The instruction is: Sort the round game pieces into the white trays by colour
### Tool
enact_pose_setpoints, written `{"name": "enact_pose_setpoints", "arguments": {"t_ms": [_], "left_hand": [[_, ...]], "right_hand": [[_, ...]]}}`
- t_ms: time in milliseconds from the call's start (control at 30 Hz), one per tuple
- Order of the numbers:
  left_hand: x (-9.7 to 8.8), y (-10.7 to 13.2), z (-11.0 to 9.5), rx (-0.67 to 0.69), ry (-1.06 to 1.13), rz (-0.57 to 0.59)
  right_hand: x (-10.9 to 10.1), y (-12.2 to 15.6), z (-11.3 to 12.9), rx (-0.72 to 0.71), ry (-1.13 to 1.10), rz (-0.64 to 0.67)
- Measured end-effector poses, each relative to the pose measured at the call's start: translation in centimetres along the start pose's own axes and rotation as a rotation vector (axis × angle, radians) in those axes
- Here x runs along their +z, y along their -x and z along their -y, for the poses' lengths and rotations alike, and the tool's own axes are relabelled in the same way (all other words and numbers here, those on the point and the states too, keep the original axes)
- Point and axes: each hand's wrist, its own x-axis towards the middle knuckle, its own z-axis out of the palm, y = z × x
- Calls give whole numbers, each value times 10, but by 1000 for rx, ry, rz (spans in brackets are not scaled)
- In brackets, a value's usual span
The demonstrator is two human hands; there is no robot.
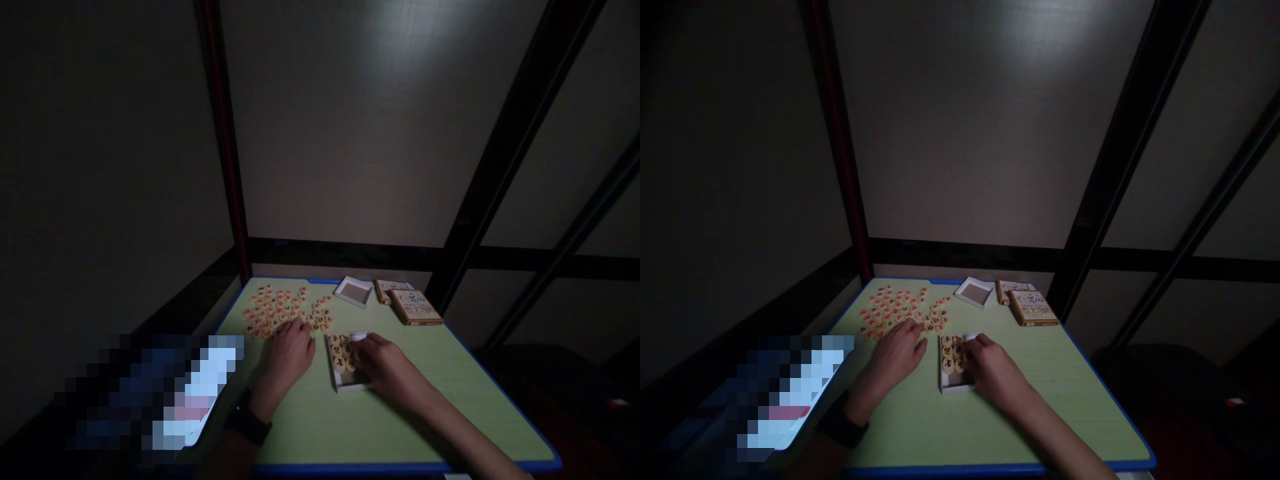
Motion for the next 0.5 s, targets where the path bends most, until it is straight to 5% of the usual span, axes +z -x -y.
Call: {"name": "enact_pose_setpoints", "arguments": {"t_ms": [500], "left_hand": [[-1, 2, -1, 5, -16, -9]], "right_hand": [[10, -4, 25, 145, 362, 89]]}}
